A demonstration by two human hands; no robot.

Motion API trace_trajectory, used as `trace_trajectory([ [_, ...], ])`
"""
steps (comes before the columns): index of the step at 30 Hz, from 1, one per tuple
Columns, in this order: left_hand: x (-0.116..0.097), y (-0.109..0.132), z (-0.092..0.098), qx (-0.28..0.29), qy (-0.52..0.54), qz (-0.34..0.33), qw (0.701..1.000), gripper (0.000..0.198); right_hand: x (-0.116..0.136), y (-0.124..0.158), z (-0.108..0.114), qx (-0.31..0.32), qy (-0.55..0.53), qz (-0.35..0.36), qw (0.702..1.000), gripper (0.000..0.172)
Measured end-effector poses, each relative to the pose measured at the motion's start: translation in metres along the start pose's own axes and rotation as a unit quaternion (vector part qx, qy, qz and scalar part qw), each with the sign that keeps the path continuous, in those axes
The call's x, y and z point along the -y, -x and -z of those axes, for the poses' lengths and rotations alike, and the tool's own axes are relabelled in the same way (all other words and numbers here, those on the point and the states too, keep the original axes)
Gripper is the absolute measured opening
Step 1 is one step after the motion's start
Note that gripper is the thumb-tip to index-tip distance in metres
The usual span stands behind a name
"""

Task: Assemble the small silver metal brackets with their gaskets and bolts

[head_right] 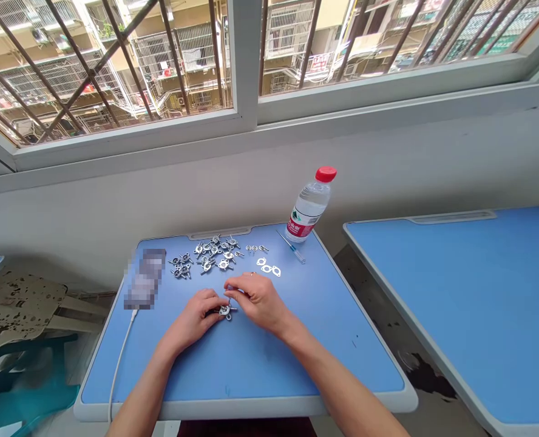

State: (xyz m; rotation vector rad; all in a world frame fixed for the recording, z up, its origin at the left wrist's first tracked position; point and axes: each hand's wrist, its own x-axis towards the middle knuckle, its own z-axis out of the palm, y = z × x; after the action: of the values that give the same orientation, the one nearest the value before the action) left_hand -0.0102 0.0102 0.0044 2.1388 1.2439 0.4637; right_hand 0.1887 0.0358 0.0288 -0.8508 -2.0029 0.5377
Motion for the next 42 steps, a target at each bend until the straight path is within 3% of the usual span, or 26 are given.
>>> trace_trajectory([
  [11, 0.001, -0.001, -0.002, -0.001, 0.002, 0.003, 1.000, 0.024, 0.001, 0.005, -0.008, -0.012, 0.029, -0.012, 0.999, 0.018],
  [17, 0.001, -0.002, -0.001, 0.002, 0.012, 0.007, 1.000, 0.020, 0.003, 0.005, -0.006, -0.041, -0.005, -0.010, 0.999, 0.013],
  [24, 0.002, -0.001, -0.002, 0.005, -0.004, -0.003, 1.000, 0.013, 0.008, 0.005, -0.011, 0.019, -0.054, 0.037, 0.998, 0.015],
  [37, 0.004, -0.001, -0.003, -0.002, -0.003, -0.010, 1.000, 0.012, 0.005, 0.005, -0.011, 0.025, -0.047, 0.055, 0.997, 0.014],
  [42, 0.006, -0.001, -0.004, -0.008, 0.018, -0.008, 1.000, 0.012, 0.006, 0.004, -0.014, 0.052, -0.067, 0.100, 0.991, 0.026],
])
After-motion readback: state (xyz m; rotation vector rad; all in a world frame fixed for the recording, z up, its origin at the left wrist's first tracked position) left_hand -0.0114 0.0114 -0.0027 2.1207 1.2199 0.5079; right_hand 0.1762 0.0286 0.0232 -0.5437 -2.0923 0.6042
